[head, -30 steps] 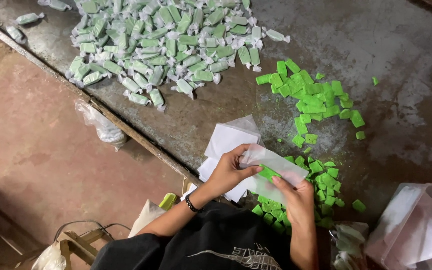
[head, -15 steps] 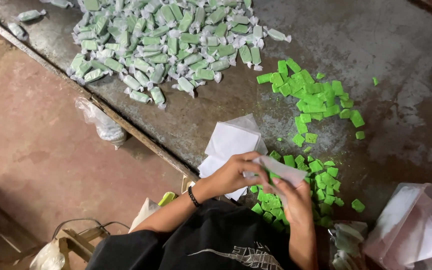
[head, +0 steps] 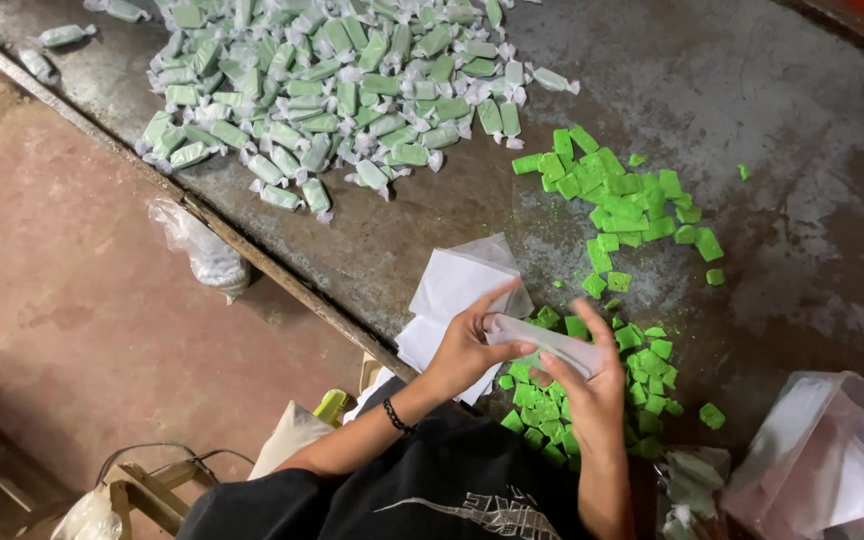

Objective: The person is manually wrapping small green confectionery items in white paper squares on a metal production table.

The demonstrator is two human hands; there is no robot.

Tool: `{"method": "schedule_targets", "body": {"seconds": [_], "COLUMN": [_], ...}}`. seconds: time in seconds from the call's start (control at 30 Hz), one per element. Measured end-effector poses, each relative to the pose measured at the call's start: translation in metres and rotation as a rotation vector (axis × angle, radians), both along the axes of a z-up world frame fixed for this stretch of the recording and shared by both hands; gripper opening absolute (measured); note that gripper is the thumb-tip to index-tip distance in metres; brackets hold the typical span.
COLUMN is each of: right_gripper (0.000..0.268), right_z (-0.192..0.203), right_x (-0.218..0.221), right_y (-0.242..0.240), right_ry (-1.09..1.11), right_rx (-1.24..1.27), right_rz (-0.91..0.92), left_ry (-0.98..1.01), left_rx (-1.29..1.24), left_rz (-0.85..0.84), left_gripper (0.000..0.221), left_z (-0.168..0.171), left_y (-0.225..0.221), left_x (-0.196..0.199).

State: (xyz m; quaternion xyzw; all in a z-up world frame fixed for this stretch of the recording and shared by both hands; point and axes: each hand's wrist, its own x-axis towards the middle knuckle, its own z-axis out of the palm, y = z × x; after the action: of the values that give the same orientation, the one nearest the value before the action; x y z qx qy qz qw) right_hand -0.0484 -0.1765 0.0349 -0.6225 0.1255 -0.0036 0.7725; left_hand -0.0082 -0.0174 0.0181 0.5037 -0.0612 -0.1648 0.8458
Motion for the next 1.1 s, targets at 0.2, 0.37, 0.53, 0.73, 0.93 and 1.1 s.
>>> {"method": "schedule_targets", "body": {"seconds": [0.2,0.37,0.53,0.73,0.93,1.1], "right_gripper": [0.014,0.017,0.012,0.008,0.011,0.016], "right_z": [-0.045,-0.042,-0.046,-0.105,-0.076,-0.099], "right_x": [-0.006,-0.006,-0.009,-0.005,-0.004,0.016], "right_y": [-0.018,-0.022,-0.022,-0.033,-0.02,-0.03], "right_ry": [-0.032,0.048,0.079,0.142,0.004,0.196], "right_rx": [0.122,0.356,-0.038,0.287,0.347,0.325], "right_rz": [0.096,0.215,0.029,-0.128,-0.015,-0.001], "left_ry": [-0.698,-0.721,-0.241,-0.637,-0.066,-0.598], "left_rx": [0.465,0.548,0.349,0.53,0.462,0.546], "left_rz": [-0.161,-0.182,-0.212,-0.198,-0.207,-0.174], "left_gripper": [0.02,0.021,0.033,0.037,0.041,0.026], "left_z": [0.012,0.001,-0.004,0.02,-0.067,-0.004], "left_y": [0.024,0.029,0.022,0.027,0.011,0.02], "left_x": [0.002,0.005,0.0,0.002,-0.007,-0.006]}}
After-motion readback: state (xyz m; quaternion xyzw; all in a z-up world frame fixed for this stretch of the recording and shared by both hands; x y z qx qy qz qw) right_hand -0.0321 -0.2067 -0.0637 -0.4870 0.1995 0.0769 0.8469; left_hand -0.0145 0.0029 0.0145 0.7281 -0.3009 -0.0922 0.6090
